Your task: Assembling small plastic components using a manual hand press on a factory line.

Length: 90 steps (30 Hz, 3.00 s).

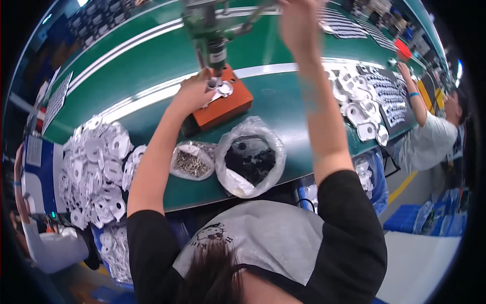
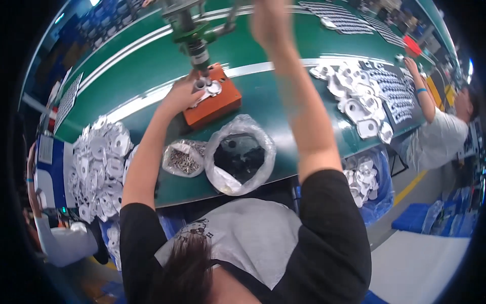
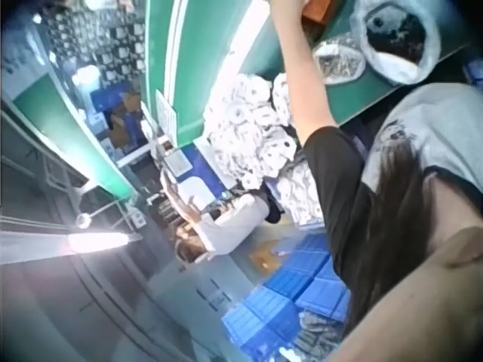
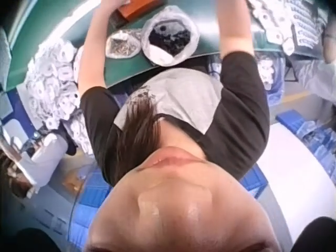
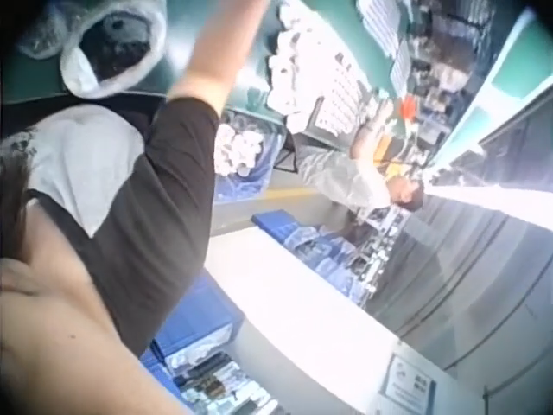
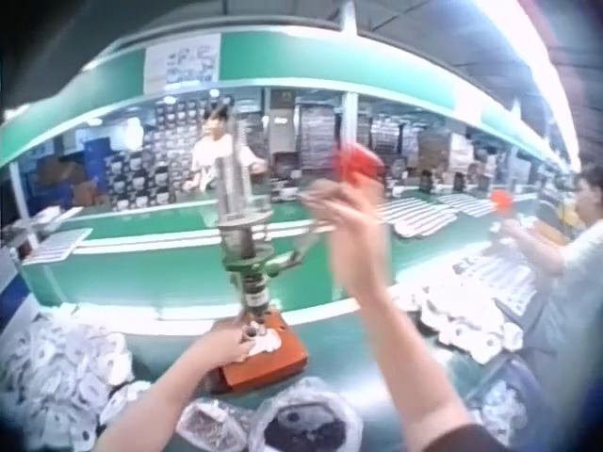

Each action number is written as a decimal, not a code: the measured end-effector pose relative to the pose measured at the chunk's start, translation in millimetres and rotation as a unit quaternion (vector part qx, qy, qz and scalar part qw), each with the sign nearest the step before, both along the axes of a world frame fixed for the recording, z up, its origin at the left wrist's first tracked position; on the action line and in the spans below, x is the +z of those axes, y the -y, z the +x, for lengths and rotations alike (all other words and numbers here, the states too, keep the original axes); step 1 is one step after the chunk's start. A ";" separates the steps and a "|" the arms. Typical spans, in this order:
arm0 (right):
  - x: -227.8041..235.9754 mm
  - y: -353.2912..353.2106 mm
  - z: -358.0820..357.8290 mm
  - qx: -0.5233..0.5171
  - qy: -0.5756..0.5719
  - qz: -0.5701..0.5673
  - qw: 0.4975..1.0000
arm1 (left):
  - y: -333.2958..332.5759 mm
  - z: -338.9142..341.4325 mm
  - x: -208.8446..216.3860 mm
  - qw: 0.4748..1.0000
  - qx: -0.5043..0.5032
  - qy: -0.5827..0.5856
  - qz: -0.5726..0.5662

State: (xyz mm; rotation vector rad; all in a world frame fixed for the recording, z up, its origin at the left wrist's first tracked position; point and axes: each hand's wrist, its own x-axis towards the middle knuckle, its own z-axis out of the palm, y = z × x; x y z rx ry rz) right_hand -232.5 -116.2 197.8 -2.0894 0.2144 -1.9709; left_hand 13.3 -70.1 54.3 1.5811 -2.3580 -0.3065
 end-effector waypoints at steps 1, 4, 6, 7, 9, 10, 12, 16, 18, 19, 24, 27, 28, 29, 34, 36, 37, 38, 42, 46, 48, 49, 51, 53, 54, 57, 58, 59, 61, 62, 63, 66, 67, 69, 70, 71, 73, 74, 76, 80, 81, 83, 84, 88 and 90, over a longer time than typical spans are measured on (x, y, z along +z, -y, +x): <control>19.0 -3.4 38.4 0.072 0.089 0.099 0.989 | 4.2 11.7 -3.2 0.999 0.000 0.012 -0.034; 24.4 90.4 58.0 0.023 0.035 0.272 0.961 | 0.1 -14.3 21.0 0.994 0.038 0.021 -0.104; -15.4 127.8 60.0 0.020 -0.035 0.294 0.955 | -4.1 -6.0 29.9 0.997 0.069 -0.011 -0.022; -24.2 117.0 78.9 0.059 -0.023 0.339 0.939 | -22.2 22.5 27.4 0.993 0.096 -0.067 0.001; -36.2 52.7 70.4 0.108 0.040 0.454 0.883 | -67.0 60.4 20.0 0.973 0.161 -0.168 0.004; -56.6 54.0 30.8 0.036 -0.010 0.334 0.942 | -78.3 60.1 26.3 0.963 0.165 -0.212 0.017; -104.7 56.7 -36.8 -0.299 -0.174 0.208 0.915 | -89.1 76.6 27.9 0.959 0.180 -0.219 0.024; -193.6 69.1 -167.5 -0.572 -0.501 0.317 0.567 | -92.7 88.3 38.2 0.941 0.201 -0.271 0.011; -226.2 79.0 -203.6 -0.652 -0.460 0.356 0.486 | -90.4 85.9 36.6 0.925 0.143 -0.351 -0.024; -223.1 74.3 -205.9 -0.612 -0.562 0.351 0.432 | -92.4 84.4 38.5 0.918 0.150 -0.367 0.001; -214.6 60.6 -187.8 -0.597 -0.566 0.359 0.441 | -101.4 71.3 49.3 0.920 0.139 -0.366 0.006; -211.9 42.9 -161.5 -0.548 -0.556 0.356 0.514 | -106.2 70.6 47.4 0.921 0.130 -0.367 -0.032; -213.2 33.7 -154.2 -0.510 -0.553 0.340 0.564 | -108.7 69.4 48.2 0.894 0.118 -0.432 -0.011; -219.3 22.2 -146.1 -0.494 -0.540 0.305 0.610 | -110.9 68.6 48.8 0.863 0.105 -0.494 0.010; -235.8 -50.4 -96.8 -0.458 -0.475 0.221 0.718 | -123.8 66.9 47.9 0.850 0.055 -0.524 0.018; -240.3 -76.9 -84.4 -0.466 -0.447 0.201 0.737 | -127.9 65.4 48.0 0.861 0.042 -0.506 0.022; -239.5 -86.3 -81.0 -0.462 -0.432 0.192 0.750 | -130.4 63.0 49.5 0.861 0.044 -0.507 0.023; -237.3 -92.3 -78.9 -0.454 -0.428 0.202 0.755 | -133.8 60.2 51.2 0.838 0.043 -0.543 0.033; -236.2 -94.4 -80.4 -0.441 -0.429 0.230 0.754 | -139.2 55.6 56.6 0.743 -0.023 -0.663 0.092; -241.4 -91.4 -81.6 -0.440 -0.420 0.232 0.759 | -139.4 50.6 28.9 0.375 -0.247 -0.847 0.283; -240.9 -91.3 -81.9 -0.445 -0.421 0.232 0.755 | -148.0 41.0 23.0 0.260 -0.266 -0.872 0.318; -241.5 -91.0 -82.1 -0.444 -0.422 0.232 0.756 | -153.6 35.9 20.1 0.211 -0.268 -0.883 0.322; -243.0 -90.3 -82.7 -0.444 -0.422 0.233 0.755 | -161.4 26.9 18.0 0.153 -0.283 -0.886 0.335; -242.2 -90.5 -80.2 -0.440 -0.422 0.234 0.758 | -169.7 20.7 17.5 0.114 -0.270 -0.893 0.340; -241.6 -90.8 -80.4 -0.443 -0.422 0.236 0.756 | -169.6 18.6 18.2 0.112 -0.269 -0.894 0.340; -241.9 -91.9 -82.0 -0.444 -0.424 0.236 0.753 | -169.7 13.9 20.0 0.101 -0.280 -0.898 0.323; -241.6 -92.3 -81.6 -0.443 -0.424 0.237 0.753 | -170.5 13.6 16.9 0.090 -0.291 -0.892 0.334; -241.3 -92.4 -81.1 -0.441 -0.422 0.237 0.756 | -171.4 13.4 15.2 0.079 -0.301 -0.886 0.345; -241.8 -92.5 -81.9 -0.439 -0.421 0.238 0.757 | -172.3 13.4 15.3 0.078 -0.291 -0.887 0.349; -242.3 -92.7 -82.5 -0.437 -0.421 0.237 0.759 | -172.6 13.2 15.4 0.077 -0.281 -0.889 0.353; -242.0 -92.0 -82.9 -0.437 -0.421 0.235 0.760 | -171.6 12.8 14.8 0.077 -0.282 -0.889 0.354; -240.6 -92.2 -83.3 -0.435 -0.425 0.239 0.757 | -165.0 13.4 13.3 0.349 -0.197 -0.894 0.202; -240.7 -92.0 -83.8 -0.437 -0.426 0.240 0.755 | -175.4 8.1 28.0 0.545 -0.028 -0.834 0.082; -240.5 -91.5 -83.3 -0.433 -0.425 0.240 0.757 | -174.0 0.9 27.4 0.730 0.078 -0.677 -0.058; -240.1 -91.5 -83.0 -0.433 -0.426 0.240 0.757 | -174.7 0.9 25.8 0.729 0.078 -0.677 -0.058; -239.7 -91.6 -82.8 -0.431 -0.426 0.240 0.758 | -175.4 1.2 23.9 0.765 0.095 -0.632 -0.079; -240.0 -91.7 -82.3 -0.430 -0.427 0.241 0.758 | -175.6 0.3 22.6 0.797 0.111 -0.585 -0.099; -239.7 -91.8 -81.9 -0.432 -0.426 0.241 0.758 | -175.8 -0.8 24.1 0.804 0.115 -0.573 -0.108; -239.5 -91.6 -82.0 -0.433 -0.426 0.241 0.757 | -176.9 -2.3 26.9 0.811 0.120 -0.561 -0.116; -241.8 -90.4 -83.3 -0.433 -0.426 0.242 0.756 | -176.2 -4.2 29.3 0.820 0.123 -0.545 -0.123; -242.2 -90.4 -83.6 -0.435 -0.426 0.241 0.756 | -176.0 -4.8 29.4 0.820 0.126 -0.545 -0.122; -241.8 -90.4 -83.4 -0.435 -0.426 0.243 0.755 | -176.1 -5.3 29.0 0.821 0.126 -0.544 -0.120; -241.4 -90.6 -83.3 -0.435 -0.426 0.244 0.755 | -176.5 -5.6 28.9 0.822 0.126 -0.543 -0.118; -240.3 -91.2 -82.7 -0.437 -0.426 0.245 0.753 | -177.5 -4.8 23.4 0.822 0.134 -0.541 -0.119; -240.4 -91.3 -83.1 -0.433 -0.425 0.248 0.755 | -176.5 -4.3 21.6 0.813 0.124 -0.557 -0.117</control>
